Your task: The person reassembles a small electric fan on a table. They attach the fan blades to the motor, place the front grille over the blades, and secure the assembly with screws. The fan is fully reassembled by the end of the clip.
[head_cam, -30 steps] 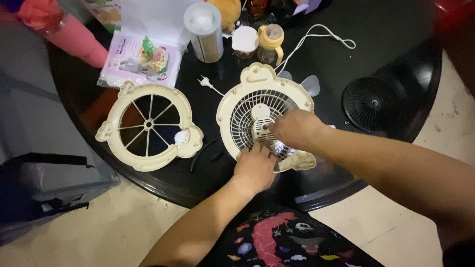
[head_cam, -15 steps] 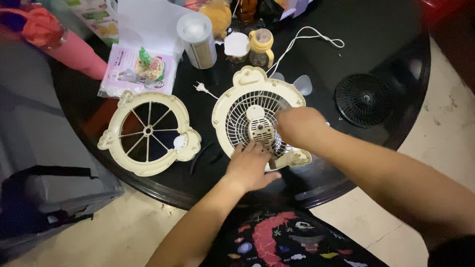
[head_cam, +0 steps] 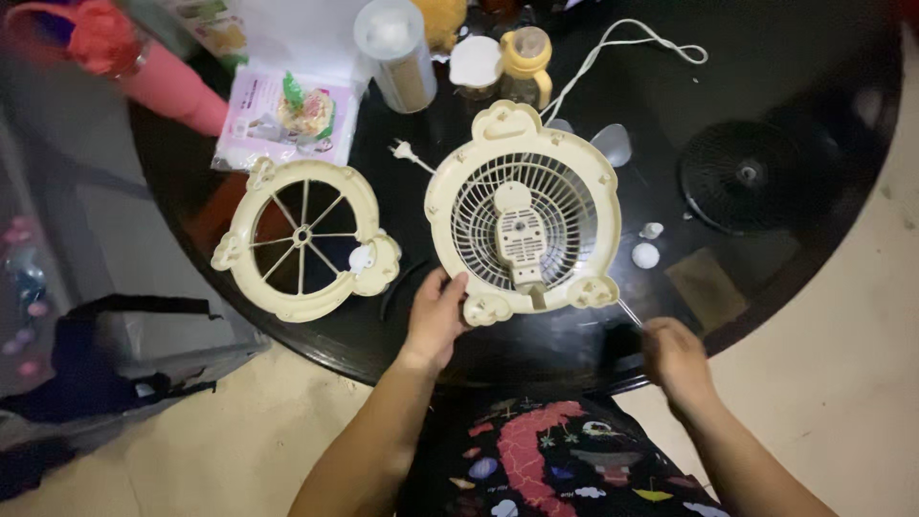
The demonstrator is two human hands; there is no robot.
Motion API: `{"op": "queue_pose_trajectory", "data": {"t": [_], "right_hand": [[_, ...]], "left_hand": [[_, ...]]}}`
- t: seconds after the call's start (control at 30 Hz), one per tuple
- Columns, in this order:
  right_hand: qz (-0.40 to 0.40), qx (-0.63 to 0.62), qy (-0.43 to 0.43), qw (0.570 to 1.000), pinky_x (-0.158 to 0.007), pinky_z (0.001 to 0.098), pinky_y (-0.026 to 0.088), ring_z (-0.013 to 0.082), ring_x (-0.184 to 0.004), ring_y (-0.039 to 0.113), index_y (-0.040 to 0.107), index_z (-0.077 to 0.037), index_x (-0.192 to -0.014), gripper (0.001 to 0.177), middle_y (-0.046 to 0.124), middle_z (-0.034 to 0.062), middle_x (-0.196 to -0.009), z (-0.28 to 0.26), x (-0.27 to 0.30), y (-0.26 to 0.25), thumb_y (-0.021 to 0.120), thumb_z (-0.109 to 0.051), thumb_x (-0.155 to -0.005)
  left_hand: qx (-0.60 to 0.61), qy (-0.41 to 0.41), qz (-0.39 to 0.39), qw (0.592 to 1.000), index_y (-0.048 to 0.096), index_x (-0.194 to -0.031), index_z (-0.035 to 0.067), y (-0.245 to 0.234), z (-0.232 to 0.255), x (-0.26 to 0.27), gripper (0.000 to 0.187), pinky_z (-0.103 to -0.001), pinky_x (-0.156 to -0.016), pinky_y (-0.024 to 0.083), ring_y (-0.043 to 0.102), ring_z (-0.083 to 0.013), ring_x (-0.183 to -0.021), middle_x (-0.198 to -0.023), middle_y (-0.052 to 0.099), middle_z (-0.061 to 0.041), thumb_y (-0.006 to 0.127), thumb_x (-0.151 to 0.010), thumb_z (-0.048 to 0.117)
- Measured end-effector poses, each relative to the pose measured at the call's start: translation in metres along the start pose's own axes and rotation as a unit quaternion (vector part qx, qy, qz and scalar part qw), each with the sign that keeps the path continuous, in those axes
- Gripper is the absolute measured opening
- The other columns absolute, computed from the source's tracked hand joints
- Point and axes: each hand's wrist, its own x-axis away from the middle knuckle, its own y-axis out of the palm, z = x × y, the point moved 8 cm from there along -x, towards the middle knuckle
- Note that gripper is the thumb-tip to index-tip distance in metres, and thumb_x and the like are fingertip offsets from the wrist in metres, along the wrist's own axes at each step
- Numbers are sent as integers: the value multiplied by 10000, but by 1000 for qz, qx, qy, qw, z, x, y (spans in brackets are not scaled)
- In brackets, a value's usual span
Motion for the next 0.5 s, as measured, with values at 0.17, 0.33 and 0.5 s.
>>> {"op": "queue_pose_trajectory", "data": {"t": [0.17, 0.33, 0.5], "right_hand": [[-17, 132, -71, 989, -732, 339, 543, 202, -795, 696, 699, -23, -1065, 271, 742, 109, -859, -19, 1, 27, 635, -262, -955], [-14, 284, -44, 958, -814, 422, 563, 322, -921, 745, 686, -94, -1123, 283, 772, 165, -984, -56, 16, 37, 653, -321, -957], [7, 380, -82, 921, -844, 474, 552, 355, -1006, 699, 704, -141, -1107, 290, 754, 134, -1034, -86, 20, 42, 664, -362, -924]], "left_hand": [[-71, 30, 25, 997, 573, -1278, 31, 9, 24, -15, 329, -392, -640, 638, 740, -235, -860, -1045, 723, -138, 587, -1007, 217], [-80, 24, 31, 996, 559, -1267, 24, 8, 30, -20, 332, -399, -634, 647, 749, -240, -866, -1041, 717, -135, 578, -1005, 227], [-96, 24, 51, 994, 565, -1270, 49, -7, 19, -15, 328, -411, -604, 637, 744, -243, -837, -1028, 713, -139, 580, -990, 219]]}}
